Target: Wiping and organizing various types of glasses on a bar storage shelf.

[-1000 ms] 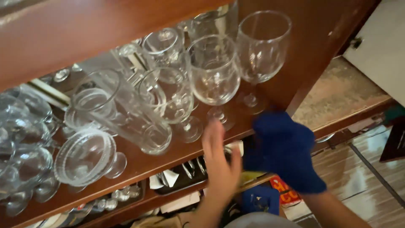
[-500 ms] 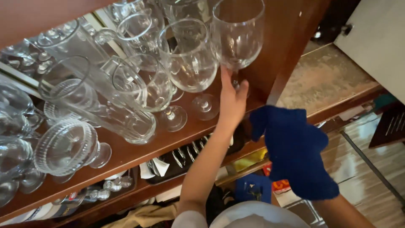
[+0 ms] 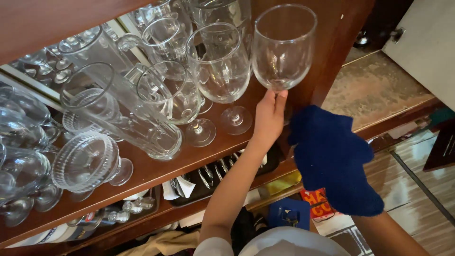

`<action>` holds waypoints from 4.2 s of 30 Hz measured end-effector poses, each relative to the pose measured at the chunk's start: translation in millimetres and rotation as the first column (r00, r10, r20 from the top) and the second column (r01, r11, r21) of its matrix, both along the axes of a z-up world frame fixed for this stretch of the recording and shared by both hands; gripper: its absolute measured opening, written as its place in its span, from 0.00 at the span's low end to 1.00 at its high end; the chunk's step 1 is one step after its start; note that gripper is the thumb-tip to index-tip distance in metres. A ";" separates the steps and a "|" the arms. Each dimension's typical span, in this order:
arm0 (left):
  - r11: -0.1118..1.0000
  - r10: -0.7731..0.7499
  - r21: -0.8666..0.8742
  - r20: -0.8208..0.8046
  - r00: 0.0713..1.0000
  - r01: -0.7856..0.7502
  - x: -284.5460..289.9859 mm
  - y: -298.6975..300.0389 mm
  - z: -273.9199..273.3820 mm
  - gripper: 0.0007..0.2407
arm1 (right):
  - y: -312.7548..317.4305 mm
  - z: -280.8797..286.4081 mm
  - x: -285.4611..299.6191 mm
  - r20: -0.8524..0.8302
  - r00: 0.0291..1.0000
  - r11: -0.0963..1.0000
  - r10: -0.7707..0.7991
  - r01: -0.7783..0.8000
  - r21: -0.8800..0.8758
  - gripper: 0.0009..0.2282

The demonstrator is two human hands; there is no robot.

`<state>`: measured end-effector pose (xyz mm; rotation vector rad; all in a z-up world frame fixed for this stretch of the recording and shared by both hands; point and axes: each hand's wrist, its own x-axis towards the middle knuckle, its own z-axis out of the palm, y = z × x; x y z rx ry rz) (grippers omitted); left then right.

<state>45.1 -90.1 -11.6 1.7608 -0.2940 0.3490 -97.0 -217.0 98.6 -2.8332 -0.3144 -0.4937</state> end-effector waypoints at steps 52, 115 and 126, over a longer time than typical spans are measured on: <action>0.976 -0.200 -0.091 0.015 0.980 0.200 -152.0 137.3 12.1 0.11 | 38.3 -89.9 105.1 0.187 0.889 0.909 0.417 -0.411 -0.074 0.20; 0.980 -0.178 -0.092 -0.035 0.983 0.174 -152.8 139.8 18.3 0.11 | 68.7 -39.9 77.3 0.582 0.807 0.829 0.101 -0.392 0.399 0.19; 0.982 -0.186 0.041 0.034 0.982 0.185 -146.9 139.1 20.5 0.14 | 41.4 -72.7 132.5 0.317 0.896 0.933 0.312 -0.352 0.077 0.15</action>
